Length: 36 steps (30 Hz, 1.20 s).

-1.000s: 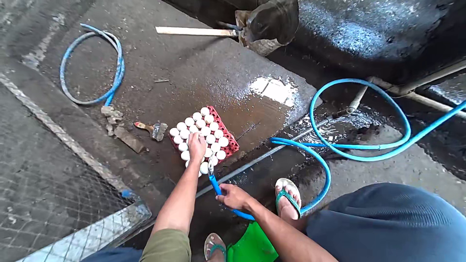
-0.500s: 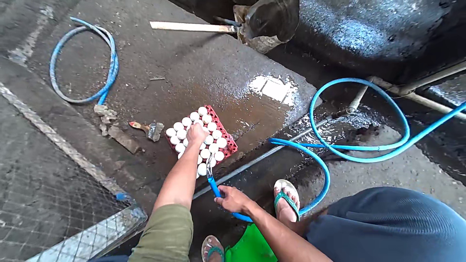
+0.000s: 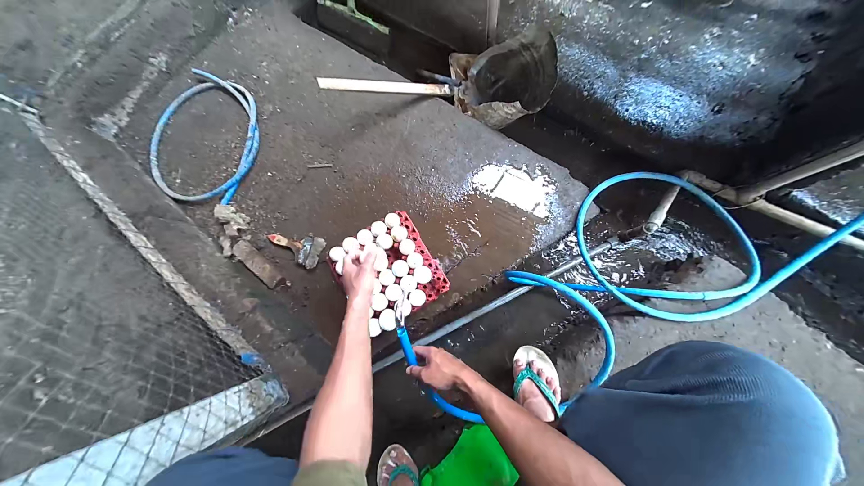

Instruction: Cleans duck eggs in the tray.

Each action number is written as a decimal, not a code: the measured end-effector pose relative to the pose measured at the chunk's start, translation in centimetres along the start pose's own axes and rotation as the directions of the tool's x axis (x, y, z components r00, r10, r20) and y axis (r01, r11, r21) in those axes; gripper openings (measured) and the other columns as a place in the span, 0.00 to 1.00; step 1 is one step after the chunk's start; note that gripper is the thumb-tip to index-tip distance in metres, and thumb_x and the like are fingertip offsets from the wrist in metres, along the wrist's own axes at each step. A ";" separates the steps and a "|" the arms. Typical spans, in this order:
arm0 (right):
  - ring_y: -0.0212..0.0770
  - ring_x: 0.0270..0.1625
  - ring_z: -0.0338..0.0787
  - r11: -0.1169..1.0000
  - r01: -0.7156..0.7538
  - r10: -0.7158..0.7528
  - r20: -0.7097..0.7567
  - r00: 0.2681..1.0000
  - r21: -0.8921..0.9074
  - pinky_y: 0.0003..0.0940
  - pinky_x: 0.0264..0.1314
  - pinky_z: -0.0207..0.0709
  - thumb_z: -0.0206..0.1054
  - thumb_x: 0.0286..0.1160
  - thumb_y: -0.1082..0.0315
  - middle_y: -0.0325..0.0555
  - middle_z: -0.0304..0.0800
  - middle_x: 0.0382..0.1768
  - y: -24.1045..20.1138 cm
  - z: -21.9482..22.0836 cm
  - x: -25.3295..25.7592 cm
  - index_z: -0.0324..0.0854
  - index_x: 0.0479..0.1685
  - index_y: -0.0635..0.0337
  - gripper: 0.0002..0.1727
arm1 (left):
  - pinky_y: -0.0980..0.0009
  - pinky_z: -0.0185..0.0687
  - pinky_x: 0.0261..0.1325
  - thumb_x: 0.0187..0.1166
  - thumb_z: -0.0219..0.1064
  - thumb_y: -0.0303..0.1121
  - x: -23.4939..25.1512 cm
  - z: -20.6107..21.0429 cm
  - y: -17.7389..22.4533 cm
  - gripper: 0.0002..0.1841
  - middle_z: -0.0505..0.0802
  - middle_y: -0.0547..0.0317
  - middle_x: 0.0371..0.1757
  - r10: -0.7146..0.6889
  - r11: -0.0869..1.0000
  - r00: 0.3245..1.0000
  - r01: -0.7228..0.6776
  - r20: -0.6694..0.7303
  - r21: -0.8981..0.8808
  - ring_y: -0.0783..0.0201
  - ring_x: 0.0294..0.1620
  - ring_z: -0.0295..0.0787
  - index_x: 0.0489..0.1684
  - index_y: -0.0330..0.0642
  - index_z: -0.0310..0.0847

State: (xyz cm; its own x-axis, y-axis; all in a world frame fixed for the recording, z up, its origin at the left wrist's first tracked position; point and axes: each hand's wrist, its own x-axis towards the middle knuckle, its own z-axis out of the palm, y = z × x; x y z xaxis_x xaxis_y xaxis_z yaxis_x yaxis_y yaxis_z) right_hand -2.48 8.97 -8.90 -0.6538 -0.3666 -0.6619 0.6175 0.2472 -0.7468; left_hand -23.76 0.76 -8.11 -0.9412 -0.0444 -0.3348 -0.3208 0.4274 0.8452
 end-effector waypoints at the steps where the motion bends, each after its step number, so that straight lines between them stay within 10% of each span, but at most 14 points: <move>1: 0.54 0.55 0.89 1.000 0.001 -0.001 0.005 1.000 -0.003 0.56 0.62 0.79 0.60 0.88 0.57 0.60 0.87 0.57 0.0 0.0 0.1 0.76 0.70 0.60 0.21 | 0.54 0.88 0.54 0.89 0.57 0.33 -1.7 -0.3 -0.8 0.21 0.84 0.37 0.58 -0.022 0.974 0.998 0.033 0.052 -0.225 0.51 0.50 0.88 0.74 0.29 0.64; 4: 0.53 0.53 0.89 1.000 -0.001 0.001 0.009 1.000 -0.016 0.54 0.59 0.81 0.65 0.85 0.59 0.60 0.87 0.58 -0.1 0.3 0.4 0.75 0.72 0.60 0.22 | 0.56 0.88 0.52 0.93 0.40 0.36 -7.1 -1.5 -2.9 0.21 0.85 0.40 0.54 -0.099 0.841 0.966 0.209 0.238 -0.499 0.53 0.47 0.88 0.76 0.32 0.59; 10: 0.53 0.55 0.88 0.988 0.043 -0.039 0.030 0.999 -0.151 0.55 0.60 0.79 0.67 0.80 0.70 0.61 0.88 0.59 -0.9 -0.4 -0.7 0.80 0.68 0.64 0.19 | 0.68 0.86 0.35 0.96 0.32 0.45 -15.5 -3.3 -2.0 0.26 0.89 0.54 0.32 -0.204 0.818 0.914 0.356 0.351 -0.451 0.63 0.27 0.86 0.52 0.37 0.74; 13: 0.58 0.61 0.89 0.993 -0.032 0.001 -0.260 0.966 -0.115 0.60 0.66 0.78 0.64 0.80 0.66 0.62 0.90 0.57 -1.4 -2.2 -2.4 0.85 0.61 0.64 0.16 | 0.74 0.76 0.21 0.97 0.33 0.43 -17.1 -3.9 -1.9 0.24 0.88 0.56 0.30 -0.116 0.890 0.920 0.264 0.374 -0.373 0.68 0.16 0.76 0.57 0.37 0.74; 16: 0.45 0.43 0.84 0.954 0.216 -0.026 -0.658 0.753 0.209 0.48 0.48 0.77 0.58 0.84 0.65 0.52 0.85 0.39 -3.5 -1.8 -3.7 0.82 0.40 0.64 0.12 | 0.76 0.68 0.12 0.96 0.35 0.45 -18.7 -4.0 -1.4 0.21 0.84 0.58 0.30 -0.059 0.912 0.935 0.194 0.351 -0.362 0.71 0.11 0.68 0.70 0.43 0.67; 18: 0.43 0.59 0.88 0.889 0.414 -0.131 -0.755 0.642 0.197 0.47 0.64 0.79 0.54 0.87 0.65 0.53 0.91 0.54 -5.7 0.2 -4.9 0.84 0.49 0.66 0.15 | 0.72 0.80 0.30 0.95 0.36 0.45 -19.9 -3.4 -1.2 0.25 0.86 0.56 0.43 0.009 0.940 0.962 0.085 0.273 -0.332 0.70 0.27 0.79 0.77 0.41 0.68; 19: 0.46 0.68 0.85 0.880 0.460 -0.213 -0.767 0.605 0.118 0.49 0.73 0.76 0.52 0.87 0.64 0.57 0.88 0.63 -6.5 1.4 -5.4 0.83 0.60 0.68 0.19 | 0.64 0.83 0.60 0.95 0.34 0.44 -20.7 -3.4 -0.9 0.28 0.86 0.48 0.65 0.056 0.928 0.954 0.059 0.294 -0.368 0.64 0.55 0.85 0.82 0.37 0.66; 21: 0.51 0.79 0.78 0.866 0.500 -0.303 -0.783 0.543 0.012 0.50 0.84 0.69 0.55 0.87 0.61 0.61 0.80 0.75 -7.2 2.6 -5.9 0.81 0.68 0.68 0.23 | 0.58 0.69 0.81 0.96 0.32 0.42 -22.6 -2.7 0.2 0.29 0.79 0.40 0.78 0.128 0.882 0.949 0.025 0.289 -0.471 0.57 0.77 0.76 0.83 0.30 0.64; 23: 0.47 0.71 0.85 0.839 0.533 -0.236 -0.813 0.533 0.106 0.48 0.76 0.77 0.59 0.86 0.63 0.59 0.85 0.69 -7.2 2.0 -5.7 0.80 0.69 0.68 0.21 | 0.56 0.75 0.75 0.96 0.33 0.42 -23.5 -2.7 0.7 0.29 0.83 0.39 0.72 0.127 0.902 0.945 0.016 0.302 -0.431 0.55 0.71 0.80 0.80 0.29 0.67; 25: 0.49 0.63 0.85 0.802 0.518 -0.095 -0.791 0.604 0.299 0.50 0.66 0.79 0.56 0.88 0.65 0.61 0.84 0.63 -7.5 1.6 -5.7 0.74 0.72 0.69 0.21 | 0.60 0.81 0.49 0.94 0.37 0.40 -23.9 -2.6 0.6 0.26 0.85 0.43 0.52 0.129 0.939 0.956 -0.032 0.264 -0.343 0.58 0.48 0.83 0.71 0.28 0.72; 28: 0.54 0.69 0.83 0.835 0.508 -0.143 -0.808 0.571 0.211 0.52 0.75 0.74 0.50 0.89 0.66 0.67 0.82 0.67 -8.0 4.1 -6.7 0.75 0.72 0.72 0.23 | 0.51 0.66 0.83 0.94 0.40 0.32 -24.6 -2.9 0.7 0.24 0.79 0.26 0.74 0.175 0.915 0.972 -0.102 0.157 -0.391 0.43 0.77 0.76 0.74 0.19 0.70; 36: 0.58 0.75 0.78 0.803 0.561 -0.177 -0.818 0.547 0.201 0.50 0.79 0.71 0.48 0.87 0.71 0.74 0.73 0.74 -7.7 5.3 -6.8 0.64 0.79 0.78 0.26 | 0.46 0.60 0.85 0.94 0.41 0.36 -24.0 -3.1 -0.1 0.26 0.78 0.26 0.77 0.177 0.950 0.969 -0.122 0.173 -0.286 0.39 0.81 0.72 0.75 0.20 0.70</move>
State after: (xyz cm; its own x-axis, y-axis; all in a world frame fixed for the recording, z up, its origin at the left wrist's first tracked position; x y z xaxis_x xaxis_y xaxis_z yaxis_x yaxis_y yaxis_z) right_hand -0.49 4.74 1.70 -0.8249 0.4896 -0.2824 0.2165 -0.1877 -0.9581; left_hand -1.48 -1.05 1.09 -0.9503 0.1890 -0.2472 -0.2202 0.1529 0.9634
